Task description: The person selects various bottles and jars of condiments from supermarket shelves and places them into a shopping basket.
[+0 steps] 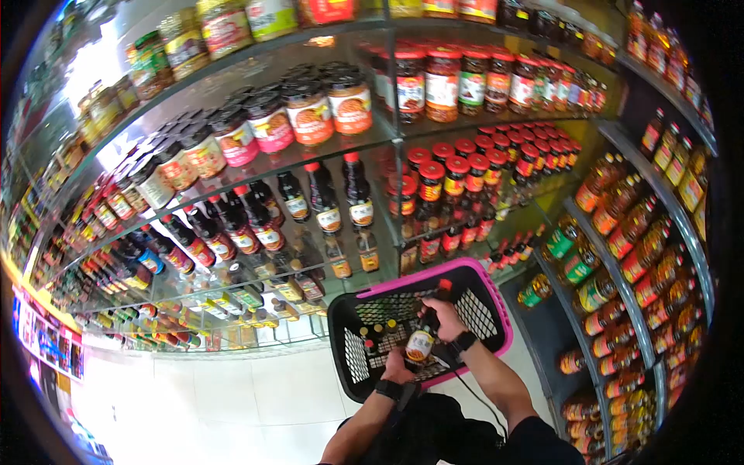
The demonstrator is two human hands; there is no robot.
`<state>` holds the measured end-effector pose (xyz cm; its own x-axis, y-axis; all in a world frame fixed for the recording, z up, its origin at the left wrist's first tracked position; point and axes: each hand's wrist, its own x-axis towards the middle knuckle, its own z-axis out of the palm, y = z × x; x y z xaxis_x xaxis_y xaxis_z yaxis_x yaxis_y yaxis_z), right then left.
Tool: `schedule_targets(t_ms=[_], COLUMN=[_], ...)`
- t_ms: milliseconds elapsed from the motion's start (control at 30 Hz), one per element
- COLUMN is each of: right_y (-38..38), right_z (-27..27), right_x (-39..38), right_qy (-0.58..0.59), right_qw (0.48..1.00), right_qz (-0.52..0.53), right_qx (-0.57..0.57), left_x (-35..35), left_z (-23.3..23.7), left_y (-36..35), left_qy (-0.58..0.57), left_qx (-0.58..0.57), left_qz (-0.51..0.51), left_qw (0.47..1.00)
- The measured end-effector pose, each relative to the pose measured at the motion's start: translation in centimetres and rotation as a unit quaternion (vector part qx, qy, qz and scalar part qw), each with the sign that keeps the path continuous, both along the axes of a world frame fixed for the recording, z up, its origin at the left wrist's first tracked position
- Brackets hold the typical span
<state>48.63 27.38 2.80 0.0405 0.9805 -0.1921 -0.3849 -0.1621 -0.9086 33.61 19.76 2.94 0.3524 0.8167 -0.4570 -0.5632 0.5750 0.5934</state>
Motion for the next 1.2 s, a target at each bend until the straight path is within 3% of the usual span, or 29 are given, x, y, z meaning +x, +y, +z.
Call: schedule_targets(t_ms=[67, 100, 133, 200, 333, 367, 533, 567, 633, 733, 833, 867, 933, 1000, 1033, 1100, 1133, 1200], right_y=[-1.1, -1.6, -2.1, -2.8, -2.2, -2.3, -2.4, -2.1, -2.0, -1.2, 0.6, 1.2, 3.1, 4.9, 5.7, 7.8, 8.7, 10.6], right_z=[-2.0, 0.0, 2.5, 6.1, 7.4, 7.9, 7.3, 6.4, 6.2, 8.7, 10.6, 11.8, 14.1, 16.5, 18.1, 20.3, 21.3, 22.8], right_x=[0.5, 0.3, -0.1, -0.8, -0.5, -0.7, -2.3, -2.4, -3.7, -6.3, -9.2, -10.5, -12.8, -15.1, -16.5, -18.9, -20.0, -21.8], right_qy=[-0.005, 0.039, 0.083, 0.128, 0.041, -0.01, -0.05, -0.106, -0.173, -0.165, -0.148, -0.115, -0.098, -0.094, -0.093, -0.111, -0.119, -0.155], right_qw=[1.0, 0.998, 0.991, 0.981, 0.998, 1.0, 0.997, 0.99, 0.978, 0.98, 0.976, 0.98, 0.978, 0.97, 0.965, 0.952, 0.943, 0.922], right_qz=[-0.006, -0.017, -0.031, -0.058, -0.019, -0.003, 0.051, 0.085, 0.108, 0.108, 0.14, 0.129, 0.126, 0.117, 0.107, 0.079, 0.076, 0.059], right_qx=[-0.016, -0.056, -0.096, -0.13, -0.033, 0.016, 0.019, 0.036, 0.036, 0.039, 0.072, 0.1, 0.136, 0.192, 0.223, 0.273, 0.302, 0.35], left_x=[-0.4, -0.5, -0.4, 0.0, 0.9, 1.1, 1.3, 1.1, 0.2, -1.7, -4.4, -5.2, -7.8, -10.4, -11.5, -13.9, -14.8, -16.3], left_z=[-10.1, -12.8, -9.5, -0.6, 5.7, 6.3, 4.5, 4.1, 4.1, 3.8, 5.8, 5.6, 6.0, 8.0, 9.6, 10.5, 11.1, 12.1], left_y=[0.9, 0.9, -0.1, -2.4, -3.7, -3.7, -3.5, -3.5, -3.5, -2.7, -1.1, -0.1, 2.7, 5.1, 6.5, 9.9, 11.2, 12.8], left_qy=[-0.079, -0.045, 0.113, 0.267, 0.108, 0.102, 0.109, 0.113, 0.061, 0.007, 0.036, 0.058, 0.206, 0.157, 0.029, -0.169, -0.189, -0.155], left_qx=[-0.244, -0.244, -0.102, 0.043, 0.018, 0.032, 0.076, 0.082, 0.026, -0.018, -0.034, 0.058, 0.253, 0.27, 0.179, -0.025, 0.031, 0.012], left_qz=[-0.057, -0.044, -0.045, -0.03, -0.024, -0.047, -0.049, -0.045, -0.062, -0.039, -0.038, 0.014, 0.059, 0.093, 0.108, 0.143, 0.14, 0.193], left_qw=[0.965, 0.968, 0.987, 0.962, 0.994, 0.993, 0.99, 0.989, 0.996, 0.999, 0.998, 0.997, 0.943, 0.945, 0.977, 0.975, 0.971, 0.969])
